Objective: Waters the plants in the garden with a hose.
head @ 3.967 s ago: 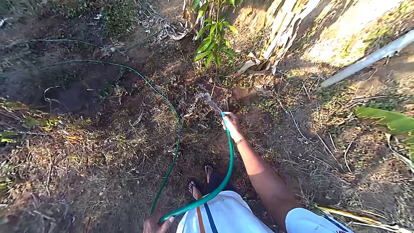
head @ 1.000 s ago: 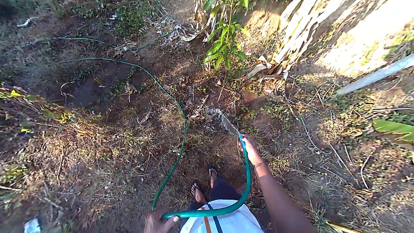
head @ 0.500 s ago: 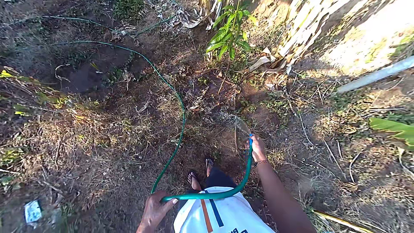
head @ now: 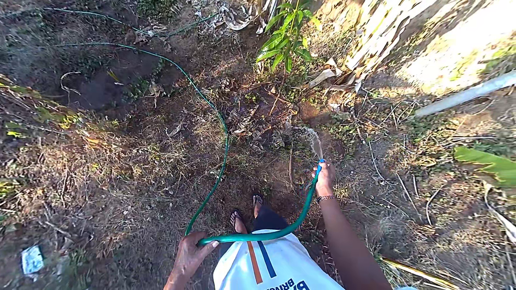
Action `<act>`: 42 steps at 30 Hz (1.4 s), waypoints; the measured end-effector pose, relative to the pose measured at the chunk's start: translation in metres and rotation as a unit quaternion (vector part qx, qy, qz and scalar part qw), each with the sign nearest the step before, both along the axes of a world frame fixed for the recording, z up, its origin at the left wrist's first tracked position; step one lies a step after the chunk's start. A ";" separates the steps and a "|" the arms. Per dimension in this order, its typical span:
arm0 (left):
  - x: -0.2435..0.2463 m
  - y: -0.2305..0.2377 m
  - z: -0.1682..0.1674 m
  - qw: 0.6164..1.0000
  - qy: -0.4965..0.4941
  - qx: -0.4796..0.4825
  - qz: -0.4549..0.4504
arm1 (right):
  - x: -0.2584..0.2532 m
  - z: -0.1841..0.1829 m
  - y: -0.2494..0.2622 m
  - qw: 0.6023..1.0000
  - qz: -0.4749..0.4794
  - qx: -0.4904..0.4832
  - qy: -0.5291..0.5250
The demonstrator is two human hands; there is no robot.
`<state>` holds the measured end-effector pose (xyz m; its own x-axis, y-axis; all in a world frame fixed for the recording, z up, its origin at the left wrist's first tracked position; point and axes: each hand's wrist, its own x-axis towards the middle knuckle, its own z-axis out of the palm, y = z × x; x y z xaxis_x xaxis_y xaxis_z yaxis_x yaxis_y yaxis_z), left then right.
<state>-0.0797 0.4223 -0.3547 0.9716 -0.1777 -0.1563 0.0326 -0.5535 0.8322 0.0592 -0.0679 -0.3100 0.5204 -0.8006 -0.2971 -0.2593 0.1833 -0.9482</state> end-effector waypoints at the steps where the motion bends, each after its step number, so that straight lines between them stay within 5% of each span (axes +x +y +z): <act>1: 0.000 0.000 0.000 1.000 0.004 0.002 0.000 | 0.001 0.002 0.000 1.000 0.001 0.002 -0.005; 9: 0.000 -0.004 -0.003 1.000 -0.004 0.004 -0.008 | 0.009 0.015 -0.001 0.998 0.011 -0.008 -0.054; 31: 0.001 -0.002 -0.004 1.000 0.007 -0.007 -0.002 | -0.015 -0.012 -0.004 0.999 -0.007 0.020 0.035; 42: 0.000 -0.002 -0.004 1.000 0.012 -0.005 -0.006 | 0.006 0.016 0.003 0.999 0.036 0.032 -0.010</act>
<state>-0.0797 0.4205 -0.3586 0.9652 -0.1913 -0.1781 0.0462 -0.5457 0.8367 0.0654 -0.0651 -0.2940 0.5827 -0.7403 -0.3351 -0.2559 0.2243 -0.9403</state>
